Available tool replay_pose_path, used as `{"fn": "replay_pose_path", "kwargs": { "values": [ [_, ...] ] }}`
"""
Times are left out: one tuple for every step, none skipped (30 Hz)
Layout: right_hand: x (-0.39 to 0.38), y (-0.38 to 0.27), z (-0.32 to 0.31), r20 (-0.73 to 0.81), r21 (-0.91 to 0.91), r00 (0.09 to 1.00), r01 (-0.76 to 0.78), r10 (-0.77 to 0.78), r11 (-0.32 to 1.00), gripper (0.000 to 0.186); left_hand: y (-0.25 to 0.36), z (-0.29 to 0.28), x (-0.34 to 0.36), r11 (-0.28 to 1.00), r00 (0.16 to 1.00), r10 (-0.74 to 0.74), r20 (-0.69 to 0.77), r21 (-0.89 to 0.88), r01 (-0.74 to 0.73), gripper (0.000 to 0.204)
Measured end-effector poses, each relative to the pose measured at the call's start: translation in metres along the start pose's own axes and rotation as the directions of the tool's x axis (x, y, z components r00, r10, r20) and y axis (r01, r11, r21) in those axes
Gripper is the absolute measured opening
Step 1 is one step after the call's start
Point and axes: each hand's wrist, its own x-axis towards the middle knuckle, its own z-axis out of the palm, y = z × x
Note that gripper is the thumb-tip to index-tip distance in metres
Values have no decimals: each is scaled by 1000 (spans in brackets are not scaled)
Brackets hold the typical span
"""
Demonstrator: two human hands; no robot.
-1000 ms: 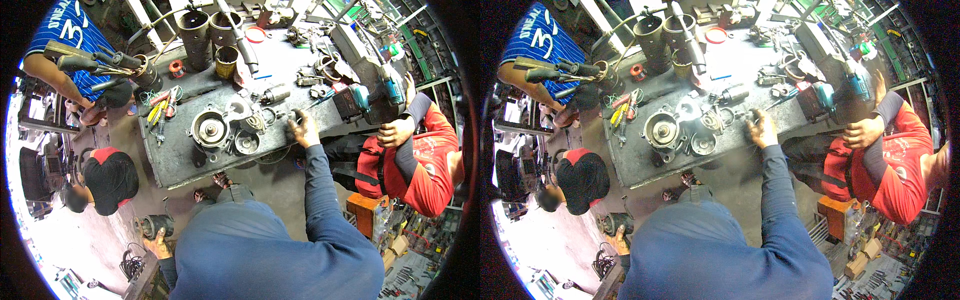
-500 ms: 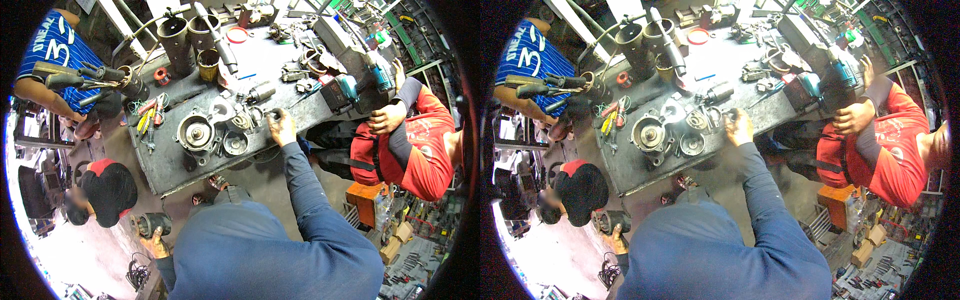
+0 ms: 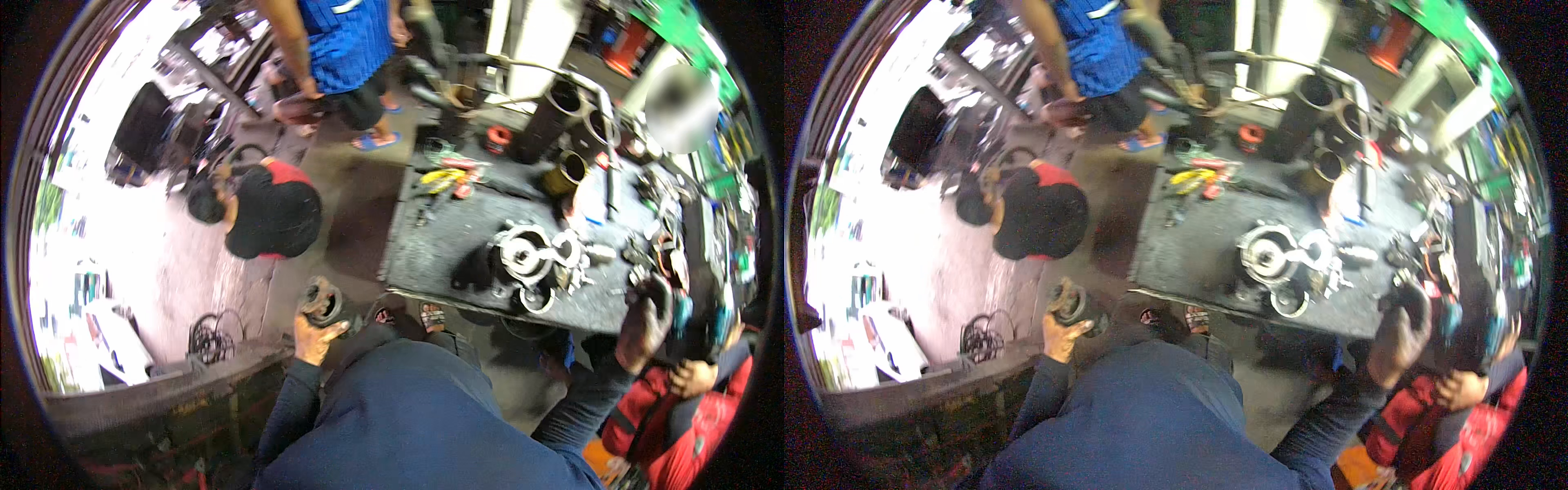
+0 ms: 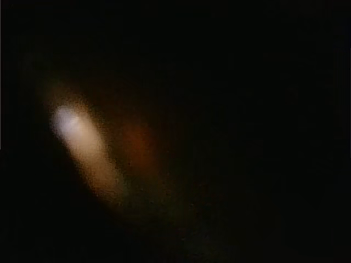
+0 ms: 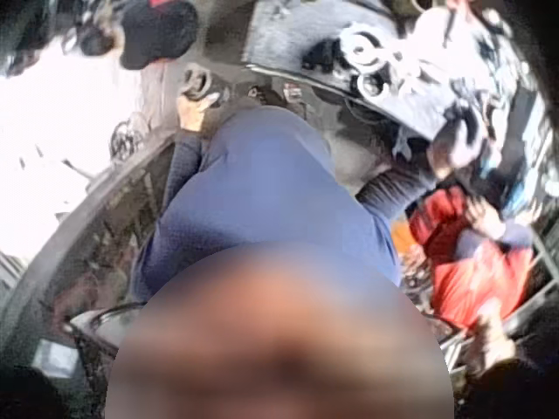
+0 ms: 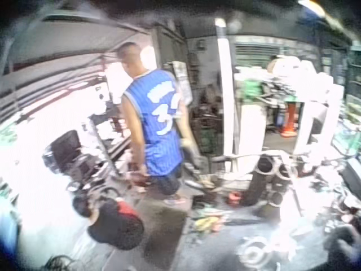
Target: The person disassembles a mechanical component using a cordless impact driver, then grinds a cylindrical part on a bench grinder. They use pliers to remove a small ring from the part and place the components on the workbench.
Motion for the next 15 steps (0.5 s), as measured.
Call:
{"fn": "replay_pose_path", "kwargs": {
  "values": [
    [1, -20, 40, 2, 211, 1000, 23, -24, 977, 36, 0, -3, 4, 999, 1000, 19, -10, -36, -20, 80],
    [9, -28, 50, 120, -49, 992, 51, -45, 998, 35, -1, -6, 4, 999, 999, 31, -24, -35, -31, 79],
    [6, -30, 66, 276, 132, 958, 46, -81, 990, 35, -3, -12, 4, 998, 999, 44, -32, -31, -45, 78],
    [4, -29, 88, 431, 315, 895, -26, -119, 949, 36, -3, -24, 3, 998, 997, 29, -73, -53, -33, 77],
    [5, -40, 121, 561, 434, 815, -139, -147, 890, 38, -4, -28, 4, 997, 997, 11, -81, -81, -18, 77],
    [-1, -39, 142, 601, 407, 788, -162, -130, 899, 49, -6, -32, 6, 994, 997, -5, -77, -109, -4, 76],
    [-15, -34, 159, 584, 370, 808, -182, -75, 911, 56, -19, -44, 11, 999, 997, -27, -73, -45, 23, 78],
    [-18, -25, 177, 670, 282, 740, -182, -57, 942, 60, -42, -55, 11, 975, 980, -11, -201, 214, 55, 79],
    [-25, -30, 196, 713, 52, 686, -259, 146, 964, 65, -43, -62, 17, 999, 996, 14, -84, -49, -18, 86],
    [-26, -31, 220, 770, -159, 564, -285, 300, 945, 66, -56, -75, 16, 989, 986, 34, -162, 149, -9, 82],
    [-36, -19, 240, 786, -263, 569, -43, 240, 964, 65, -47, -81, 28, 996, 994, -63, -89, -66, 57, 82],
    [-40, -20, 272, 823, -243, 510, -81, 250, 967, 61, -47, -89, 27, 1000, 985, -24, -170, 15, 27, 81],
    [-47, -26, 296, 796, -321, 453, -243, 400, 915, 58, -50, -103, 40, 999, 996, 30, -85, -41, -34, 87],
    [-66, -14, 309, 768, -296, 529, -208, 362, 932, 54, -52, -114, 56, 991, 995, 93, 21, -103, -91, 92],
    [-79, -5, 318, 751, -389, 547, -86, 370, 917, 52, -35, -115, 61, 985, 994, 111, 19, -137, -108, 99]
  ]
}}
